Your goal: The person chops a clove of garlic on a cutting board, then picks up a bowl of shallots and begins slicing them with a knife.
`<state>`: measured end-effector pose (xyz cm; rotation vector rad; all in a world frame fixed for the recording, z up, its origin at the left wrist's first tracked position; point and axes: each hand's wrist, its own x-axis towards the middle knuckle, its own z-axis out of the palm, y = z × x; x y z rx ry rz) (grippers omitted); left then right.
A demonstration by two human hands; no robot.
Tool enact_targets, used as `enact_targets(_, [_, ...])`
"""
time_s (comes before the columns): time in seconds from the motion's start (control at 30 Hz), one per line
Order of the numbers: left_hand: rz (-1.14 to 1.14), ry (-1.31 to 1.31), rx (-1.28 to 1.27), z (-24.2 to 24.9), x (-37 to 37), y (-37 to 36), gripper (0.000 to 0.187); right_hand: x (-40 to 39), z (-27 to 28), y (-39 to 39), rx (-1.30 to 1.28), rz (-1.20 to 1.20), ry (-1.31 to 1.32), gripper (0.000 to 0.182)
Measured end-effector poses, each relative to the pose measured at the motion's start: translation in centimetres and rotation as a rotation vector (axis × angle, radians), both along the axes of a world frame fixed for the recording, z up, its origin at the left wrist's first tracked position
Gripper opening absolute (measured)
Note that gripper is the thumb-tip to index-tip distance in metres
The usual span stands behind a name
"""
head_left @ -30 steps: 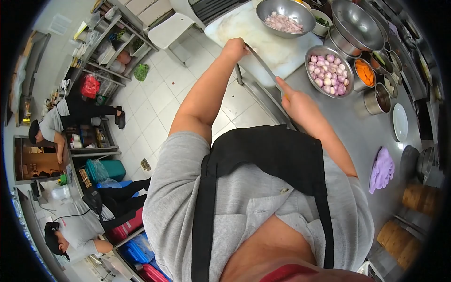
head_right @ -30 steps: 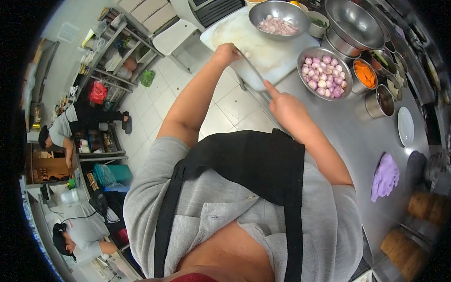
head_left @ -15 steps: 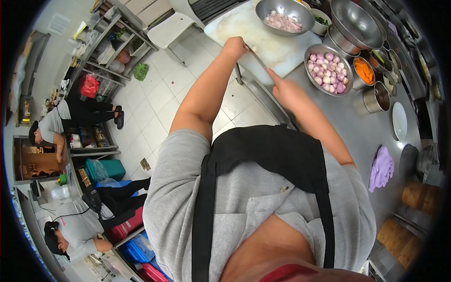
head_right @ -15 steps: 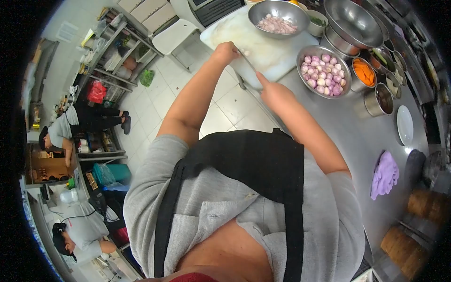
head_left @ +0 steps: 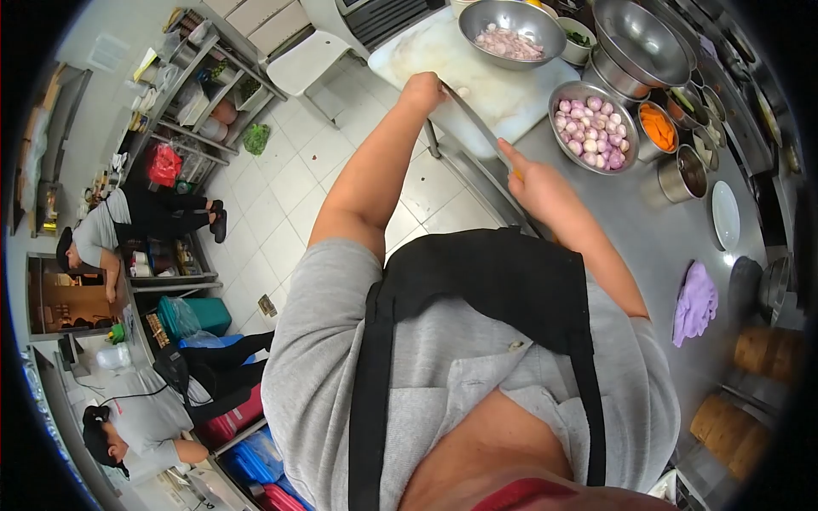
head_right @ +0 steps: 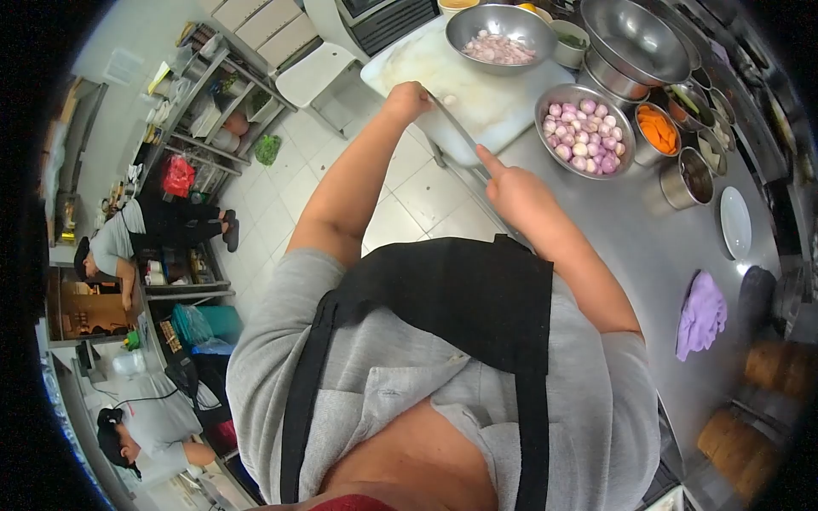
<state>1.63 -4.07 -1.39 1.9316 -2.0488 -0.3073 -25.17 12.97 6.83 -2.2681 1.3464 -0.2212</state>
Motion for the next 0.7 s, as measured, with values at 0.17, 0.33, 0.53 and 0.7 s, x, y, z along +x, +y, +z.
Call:
enact_targets(0.17, [0.009,0.073,-0.005,0.7,-0.1,0.7,0.025,-0.1,-0.4,-0.1,-0.014,-0.013,-0.063,0.058])
enact_targets(0.33, [-0.008,0.033,-0.007,0.7,-0.1,0.5,0.025,0.4,-0.3,-0.7,-0.006,-0.012,-0.008,0.060])
enact_targets(0.53, [0.016,0.027,-0.002,1.0,-0.4,0.8,0.026,2.2,-1.9,-3.0,0.004,0.001,0.012,0.062])
enact_targets(0.7, [0.027,0.063,0.014,1.3,-0.4,1.2,0.026,3.1,-2.8,-3.5,0.007,-0.014,0.030,0.062])
